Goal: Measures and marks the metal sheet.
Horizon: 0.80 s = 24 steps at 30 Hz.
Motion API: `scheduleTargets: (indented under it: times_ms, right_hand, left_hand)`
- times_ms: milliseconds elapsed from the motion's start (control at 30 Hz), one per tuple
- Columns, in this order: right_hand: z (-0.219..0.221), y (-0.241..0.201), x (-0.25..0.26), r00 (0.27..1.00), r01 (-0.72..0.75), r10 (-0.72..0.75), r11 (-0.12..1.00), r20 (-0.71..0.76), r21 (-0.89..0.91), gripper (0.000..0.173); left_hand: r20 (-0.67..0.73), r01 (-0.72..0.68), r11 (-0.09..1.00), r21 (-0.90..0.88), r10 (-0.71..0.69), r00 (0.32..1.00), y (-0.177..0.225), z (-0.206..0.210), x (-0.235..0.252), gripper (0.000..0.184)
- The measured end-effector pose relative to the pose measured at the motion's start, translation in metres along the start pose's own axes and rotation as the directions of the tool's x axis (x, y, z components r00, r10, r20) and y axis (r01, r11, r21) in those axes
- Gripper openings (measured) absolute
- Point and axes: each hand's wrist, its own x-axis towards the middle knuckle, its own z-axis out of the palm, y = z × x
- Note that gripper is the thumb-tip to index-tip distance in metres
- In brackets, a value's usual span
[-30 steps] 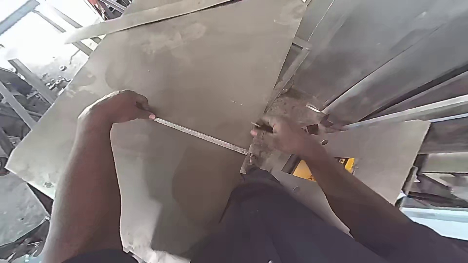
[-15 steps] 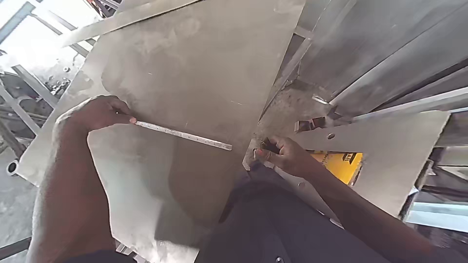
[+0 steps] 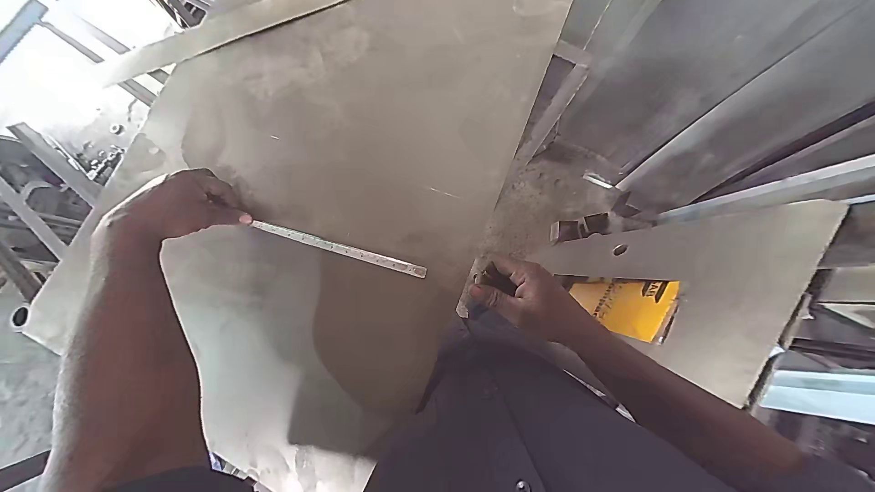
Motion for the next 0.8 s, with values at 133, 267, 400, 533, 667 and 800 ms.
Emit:
scheduleTargets:
  times_ms: [133,267,400,533,667,800]
  right_hand:
    - [0.001,0.002,0.0,0.999,-0.032,0.032,0.999,-0.018,-0.015,0.027]
    - [0.001,0.003,0.0,0.998,-0.045,0.046,0.999,-0.035,0.012,0.027]
    - [0.001,0.001,-0.001,0.998,-0.032,0.031,0.999,-0.055,-0.022,0.028]
    - [0.008,-0.006,0.001,0.978,0.155,-0.179,0.966,-0.103,-0.205,0.027]
    - [0.02,-0.014,0.008,0.947,0.248,-0.301,0.909,-0.114,-0.336,0.031]
    - [0.033,-0.015,0.016,0.933,0.259,-0.333,0.885,-0.138,-0.386,0.036]
  left_hand:
    - [0.028,-0.027,0.999,-0.026,0.027,0.999,0.01,-0.003,0.0,0.011]
    - [0.067,-0.003,1.0,0.007,0.002,0.998,0.025,-0.006,0.0,0.009]
    - [0.082,0.03,0.999,0.029,-0.033,0.996,0.025,-0.008,0.001,0.013]
    - [0.098,0.028,0.999,0.031,-0.031,0.995,0.025,-0.008,0.001,0.015]
    - [0.096,0.005,1.0,0.003,-0.005,0.995,0.025,-0.008,0.004,0.014]
    - [0.108,0.054,0.996,0.067,-0.061,0.992,0.029,-0.009,0.005,0.015]
